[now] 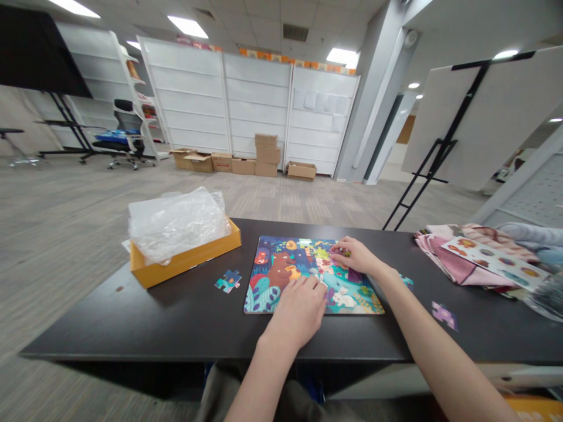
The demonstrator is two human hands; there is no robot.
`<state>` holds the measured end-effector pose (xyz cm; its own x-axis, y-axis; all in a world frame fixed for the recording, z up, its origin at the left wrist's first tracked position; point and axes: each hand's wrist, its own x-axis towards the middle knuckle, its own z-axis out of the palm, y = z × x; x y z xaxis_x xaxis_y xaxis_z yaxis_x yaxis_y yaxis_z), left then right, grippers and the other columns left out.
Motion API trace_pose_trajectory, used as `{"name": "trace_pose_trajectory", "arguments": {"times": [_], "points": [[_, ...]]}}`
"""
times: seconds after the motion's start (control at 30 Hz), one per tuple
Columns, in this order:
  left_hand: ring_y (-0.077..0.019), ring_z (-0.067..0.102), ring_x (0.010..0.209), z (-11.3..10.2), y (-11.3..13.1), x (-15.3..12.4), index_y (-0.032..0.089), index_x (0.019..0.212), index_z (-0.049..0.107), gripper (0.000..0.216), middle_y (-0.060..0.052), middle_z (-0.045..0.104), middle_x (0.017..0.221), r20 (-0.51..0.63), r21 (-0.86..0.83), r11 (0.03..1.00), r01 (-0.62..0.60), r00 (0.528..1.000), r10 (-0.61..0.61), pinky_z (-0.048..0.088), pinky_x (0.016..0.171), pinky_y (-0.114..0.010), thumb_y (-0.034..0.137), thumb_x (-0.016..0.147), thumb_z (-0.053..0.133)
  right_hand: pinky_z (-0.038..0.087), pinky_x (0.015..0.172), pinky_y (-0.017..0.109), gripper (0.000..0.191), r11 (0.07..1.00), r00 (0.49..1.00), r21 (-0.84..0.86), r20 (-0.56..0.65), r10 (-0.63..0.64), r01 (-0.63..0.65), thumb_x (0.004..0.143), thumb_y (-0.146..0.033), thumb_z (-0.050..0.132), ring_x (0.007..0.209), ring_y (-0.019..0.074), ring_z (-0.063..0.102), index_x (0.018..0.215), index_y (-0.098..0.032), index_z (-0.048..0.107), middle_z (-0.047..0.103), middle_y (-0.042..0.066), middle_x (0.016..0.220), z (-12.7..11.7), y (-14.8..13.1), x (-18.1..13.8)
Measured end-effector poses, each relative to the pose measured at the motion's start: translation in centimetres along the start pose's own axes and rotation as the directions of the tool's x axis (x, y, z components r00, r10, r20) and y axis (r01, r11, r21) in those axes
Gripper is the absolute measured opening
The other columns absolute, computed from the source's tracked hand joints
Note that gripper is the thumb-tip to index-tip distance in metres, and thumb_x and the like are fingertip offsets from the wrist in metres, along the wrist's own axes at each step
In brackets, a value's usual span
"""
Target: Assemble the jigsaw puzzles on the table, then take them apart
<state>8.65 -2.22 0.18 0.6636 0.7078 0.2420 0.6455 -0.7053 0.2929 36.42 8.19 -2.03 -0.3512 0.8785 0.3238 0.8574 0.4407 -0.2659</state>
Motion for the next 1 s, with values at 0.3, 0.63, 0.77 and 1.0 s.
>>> {"name": "trace_pose_trajectory", "arguments": {"times": [0.3, 0.63, 0.77, 1.0], "points": [[-0.0240, 0.062, 0.105, 0.1, 0.0, 0.0, 0.019, 0.102, 0.063, 0.013, -0.007, 0.067, 0.108, 0.001, 0.000, 1.000, 0.000, 1.000, 0.000, 0.051, 0.091, -0.038, 0.020, 0.100, 0.050, 0.053, 0.087, 0.036, 0.024, 0.999, 0.999, -0.014, -0.009, -0.033, 0.033, 0.092, -0.033, 0.064, 0.088, 0.0232, 0.067, 0.106, -0.019, 0.077, 0.069, 0.011, 0.097, 0.5, -0.3, 0.2], [-0.0277, 0.056, 0.119, 1.7, 2.4, 0.1, 0.023, 0.117, 0.062, 0.022, -0.008, 0.066, 0.121, -0.043, -0.045, 0.994, -0.095, 0.995, 0.093, 0.046, 0.104, -0.046, 0.032, 0.098, 0.060, 0.055, 0.087, 0.035, 0.025, 1.000, 1.000, 0.012, 0.010, 0.012, -0.012, 0.090, -0.036, 0.068, 0.088, 0.0224, 0.069, 0.106, -0.022, 0.079, 0.071, 0.010, 0.102, -0.1, 0.3, -0.1], [-0.0293, 0.052, 0.127, 2.7, 3.3, 0.3, 0.024, 0.123, 0.060, 0.026, -0.009, 0.064, 0.129, -0.064, -0.039, 0.990, -0.138, 0.989, 0.135, 0.042, 0.108, -0.049, 0.033, 0.098, 0.058, 0.055, 0.083, 0.035, 0.029, 0.999, 0.999, 0.012, 0.002, 0.052, -0.052, 0.086, -0.040, 0.071, 0.084, 0.0225, 0.069, 0.106, -0.020, 0.077, 0.070, 0.010, 0.099, -0.1, 0.4, -0.2], [-0.0293, 0.053, 0.124, 2.7, 3.8, 0.6, 0.021, 0.116, 0.063, 0.022, -0.009, 0.066, 0.125, -0.033, -0.027, 0.991, -0.134, 0.991, 0.133, 0.042, 0.108, -0.049, 0.032, 0.098, 0.057, 0.054, 0.082, 0.035, 0.025, 1.000, 0.999, -0.011, -0.025, 0.026, -0.026, 0.087, -0.042, 0.071, 0.082, 0.0226, 0.068, 0.099, -0.021, 0.075, 0.071, 0.009, 0.093, -0.2, 0.8, -0.3]]}}
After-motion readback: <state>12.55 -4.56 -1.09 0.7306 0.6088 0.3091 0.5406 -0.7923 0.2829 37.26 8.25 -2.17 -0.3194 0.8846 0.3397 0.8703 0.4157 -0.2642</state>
